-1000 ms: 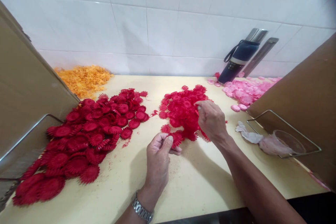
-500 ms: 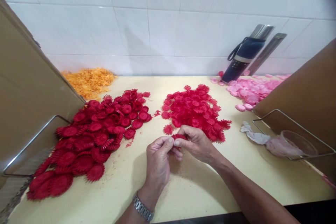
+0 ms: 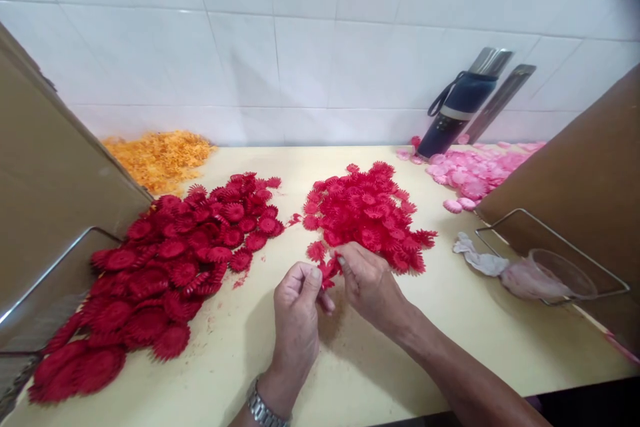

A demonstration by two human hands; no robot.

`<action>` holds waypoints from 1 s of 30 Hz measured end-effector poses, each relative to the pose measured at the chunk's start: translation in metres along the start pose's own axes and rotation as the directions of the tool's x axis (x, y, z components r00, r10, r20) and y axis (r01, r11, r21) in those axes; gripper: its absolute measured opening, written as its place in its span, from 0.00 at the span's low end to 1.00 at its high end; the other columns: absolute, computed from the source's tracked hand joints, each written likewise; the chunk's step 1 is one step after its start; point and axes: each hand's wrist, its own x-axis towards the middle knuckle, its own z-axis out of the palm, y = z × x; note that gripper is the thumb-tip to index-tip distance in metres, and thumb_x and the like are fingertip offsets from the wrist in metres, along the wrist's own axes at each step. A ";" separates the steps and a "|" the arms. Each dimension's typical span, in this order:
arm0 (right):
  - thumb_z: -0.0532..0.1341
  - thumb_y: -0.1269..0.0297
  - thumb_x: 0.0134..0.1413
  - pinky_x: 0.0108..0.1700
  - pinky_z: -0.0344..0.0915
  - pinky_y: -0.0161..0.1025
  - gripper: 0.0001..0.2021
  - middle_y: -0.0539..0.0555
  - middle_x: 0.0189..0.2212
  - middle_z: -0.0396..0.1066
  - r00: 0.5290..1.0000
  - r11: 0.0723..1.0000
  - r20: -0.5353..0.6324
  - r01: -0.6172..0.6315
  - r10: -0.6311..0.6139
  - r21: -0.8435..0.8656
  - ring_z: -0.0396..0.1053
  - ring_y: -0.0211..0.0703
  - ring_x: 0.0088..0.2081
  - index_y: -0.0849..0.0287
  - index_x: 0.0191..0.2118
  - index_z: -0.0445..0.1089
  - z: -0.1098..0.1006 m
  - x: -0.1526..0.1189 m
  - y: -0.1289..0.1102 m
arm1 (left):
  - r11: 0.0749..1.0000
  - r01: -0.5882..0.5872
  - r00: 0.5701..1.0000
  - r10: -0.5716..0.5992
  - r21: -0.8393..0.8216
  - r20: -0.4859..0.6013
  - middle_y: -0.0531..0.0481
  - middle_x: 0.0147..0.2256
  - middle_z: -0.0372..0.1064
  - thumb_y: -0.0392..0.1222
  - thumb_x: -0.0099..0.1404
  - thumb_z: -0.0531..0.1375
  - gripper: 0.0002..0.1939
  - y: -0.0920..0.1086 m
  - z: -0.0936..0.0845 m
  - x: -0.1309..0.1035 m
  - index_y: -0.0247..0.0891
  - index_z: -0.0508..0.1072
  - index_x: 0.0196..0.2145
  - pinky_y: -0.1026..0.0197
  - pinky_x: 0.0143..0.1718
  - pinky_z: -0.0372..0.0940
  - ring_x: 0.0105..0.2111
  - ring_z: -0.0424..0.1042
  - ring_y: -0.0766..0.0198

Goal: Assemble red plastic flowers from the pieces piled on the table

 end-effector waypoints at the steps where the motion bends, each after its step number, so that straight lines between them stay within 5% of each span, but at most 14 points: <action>1: 0.46 0.79 0.53 0.24 0.55 0.35 0.12 0.52 0.21 0.60 1.000 0.999 -0.019 0.011 -0.012 -0.052 0.58 0.39 0.23 0.60 0.27 0.62 0.000 0.000 0.001 | 1.000 -0.002 1.000 0.002 0.011 0.013 0.59 0.14 0.59 0.46 0.54 0.62 0.14 0.000 -0.001 0.000 0.36 0.63 0.19 0.69 0.15 0.53 0.14 0.59 0.72; 7: 0.46 0.82 0.51 0.27 0.58 0.36 0.14 0.55 0.24 0.63 0.985 0.938 -0.174 -0.068 0.008 -0.340 0.60 0.42 0.26 0.63 0.34 0.66 -0.022 0.022 0.032 | 1.000 -0.016 0.999 0.016 -0.007 0.037 0.58 0.16 0.61 0.44 0.56 0.60 0.12 -0.001 -0.003 -0.002 0.36 0.64 0.21 0.69 0.17 0.54 0.15 0.57 0.72; 10: 0.48 0.83 0.48 0.34 0.62 0.42 0.17 0.59 0.29 0.66 0.989 0.872 -0.135 -0.124 0.067 -0.473 0.63 0.48 0.33 0.64 0.40 0.68 -0.034 0.038 0.054 | 1.000 0.012 0.995 -0.011 -0.012 0.096 0.55 0.17 0.64 0.42 0.56 0.60 0.09 0.000 -0.001 -0.002 0.36 0.66 0.23 0.67 0.19 0.57 0.17 0.61 0.70; 14: 0.53 0.79 0.49 0.45 0.59 0.51 0.20 0.63 0.48 0.65 0.994 0.855 -0.065 -0.105 0.084 -0.508 0.60 0.57 0.48 0.60 0.49 0.66 -0.039 0.040 0.061 | 0.999 0.015 0.997 -0.013 -0.031 0.073 0.54 0.17 0.66 0.40 0.53 0.61 0.06 0.001 -0.001 0.000 0.36 0.67 0.25 0.66 0.20 0.58 0.17 0.62 0.69; 17: 0.55 0.71 0.54 0.48 0.58 0.51 0.14 0.61 0.47 0.66 0.993 0.952 -0.094 -0.100 0.075 -0.291 0.61 0.54 0.48 0.59 0.47 0.67 -0.040 0.031 0.043 | 0.999 0.015 0.998 -0.012 -0.050 0.057 0.57 0.17 0.64 0.39 0.53 0.61 0.06 0.002 -0.001 0.001 0.36 0.67 0.24 0.67 0.19 0.57 0.16 0.61 0.70; 20: 0.57 0.64 0.55 0.39 0.63 0.40 0.06 0.54 0.31 0.70 0.984 0.961 0.083 -0.174 0.159 0.217 0.66 0.42 0.35 0.60 0.37 0.69 -0.037 0.020 0.018 | 0.998 0.012 0.999 -0.010 -0.059 0.031 0.58 0.18 0.62 0.41 0.53 0.62 0.08 0.002 0.000 0.000 0.36 0.66 0.23 0.69 0.18 0.54 0.16 0.58 0.72; 24: 0.63 0.64 0.49 0.25 0.58 0.31 0.07 0.45 0.22 0.62 0.894 0.706 0.392 -0.420 0.216 0.570 0.60 0.33 0.23 0.59 0.28 0.64 -0.022 0.011 -0.004 | 0.998 0.025 0.999 -0.024 -0.065 0.027 0.59 0.16 0.56 0.45 0.53 0.63 0.14 0.003 0.000 -0.001 0.36 0.62 0.19 0.70 0.17 0.50 0.16 0.53 0.74; 27: 0.63 0.62 0.49 0.22 0.57 0.31 0.11 0.43 0.19 0.60 0.853 0.487 0.472 -0.517 0.223 0.704 0.62 0.32 0.21 0.59 0.27 0.59 -0.013 0.009 -0.006 | 0.996 0.057 0.997 -0.053 -0.063 0.064 0.58 0.16 0.57 0.46 0.54 0.63 0.15 0.003 -0.001 -0.002 0.36 0.63 0.19 0.70 0.16 0.49 0.16 0.53 0.74; 30: 0.60 0.60 0.53 0.26 0.64 0.35 0.11 0.46 0.21 0.64 0.861 0.339 0.487 -0.506 0.145 0.793 0.68 0.36 0.23 0.59 0.28 0.58 -0.012 0.008 -0.005 | 0.996 0.052 0.996 -0.047 -0.069 0.076 0.57 0.16 0.58 0.46 0.56 0.60 0.14 0.002 -0.001 -0.002 0.35 0.65 0.20 0.69 0.15 0.50 0.15 0.54 0.73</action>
